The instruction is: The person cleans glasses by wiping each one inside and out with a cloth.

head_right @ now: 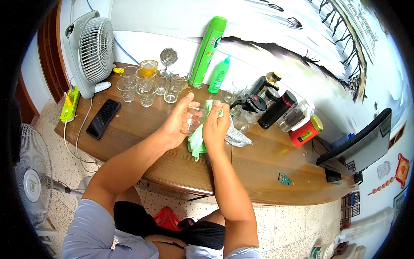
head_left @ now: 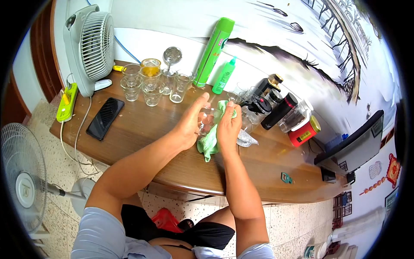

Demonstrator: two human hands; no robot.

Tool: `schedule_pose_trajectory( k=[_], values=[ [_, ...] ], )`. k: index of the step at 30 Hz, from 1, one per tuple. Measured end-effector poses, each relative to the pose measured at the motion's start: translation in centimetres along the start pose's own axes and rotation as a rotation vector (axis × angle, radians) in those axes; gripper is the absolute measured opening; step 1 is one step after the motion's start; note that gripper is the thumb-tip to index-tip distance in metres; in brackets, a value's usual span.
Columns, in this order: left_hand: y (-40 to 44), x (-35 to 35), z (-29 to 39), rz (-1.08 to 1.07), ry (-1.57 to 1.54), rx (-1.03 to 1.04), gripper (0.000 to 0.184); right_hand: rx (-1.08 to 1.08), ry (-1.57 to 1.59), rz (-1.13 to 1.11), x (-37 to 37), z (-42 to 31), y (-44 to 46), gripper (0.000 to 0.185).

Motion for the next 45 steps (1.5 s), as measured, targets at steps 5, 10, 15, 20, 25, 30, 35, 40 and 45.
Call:
schedule_pose_trajectory(
  k=[5,10,15,20,25,30,35,40,45],
  values=[
    [1.0,-0.5,1.5,-0.044,0.010,0.148,0.066,-0.081,-0.040,-0.030,1.5,-0.4,-1.6,0.033],
    [0.5,-0.1,2.8,0.100,0.056,0.226,0.060,-0.243,-0.153,-0.078,2.2,-2.4,-3.4,0.025],
    [1.2,-0.6,1.6,-0.039,-0.034,0.082,0.062,-0.607,-0.319,-0.006,2.1,-4.7,-4.9,0.014],
    [0.2,0.0,0.8,-0.013,0.102,-0.030,0.059,-0.581,-0.297,0.097,1.0,-5.1,-3.8,0.014],
    [-0.1,0.5,0.6,-0.068,0.079,-0.011,0.050,-0.293,-0.094,0.116,-0.4,-3.6,-1.7,0.021],
    [-0.1,0.7,0.9,-0.081,0.065,0.104,0.047,0.009,0.103,0.021,-0.6,-1.4,-0.6,0.033],
    [0.1,0.6,1.6,-0.042,0.054,0.203,0.038,0.196,0.167,-0.064,0.8,1.1,-0.5,0.037],
    [1.1,-0.6,2.2,0.023,-0.084,0.166,0.032,-0.069,-0.007,-0.059,1.8,-1.6,-2.9,0.028],
    [-0.1,0.6,3.4,0.170,-0.032,0.111,0.035,-0.456,-0.138,-0.039,2.2,-4.3,-4.7,0.017]
  ],
)
Point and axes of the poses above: each hand's wrist, its own y-axis towards the middle knuckle, its own x-axis out of the palm, z = x × y, the point moved 5 cm from there along y, towards the middle knuckle, and after that the axes turned 15 degrees about x, right-handed, at the moved point
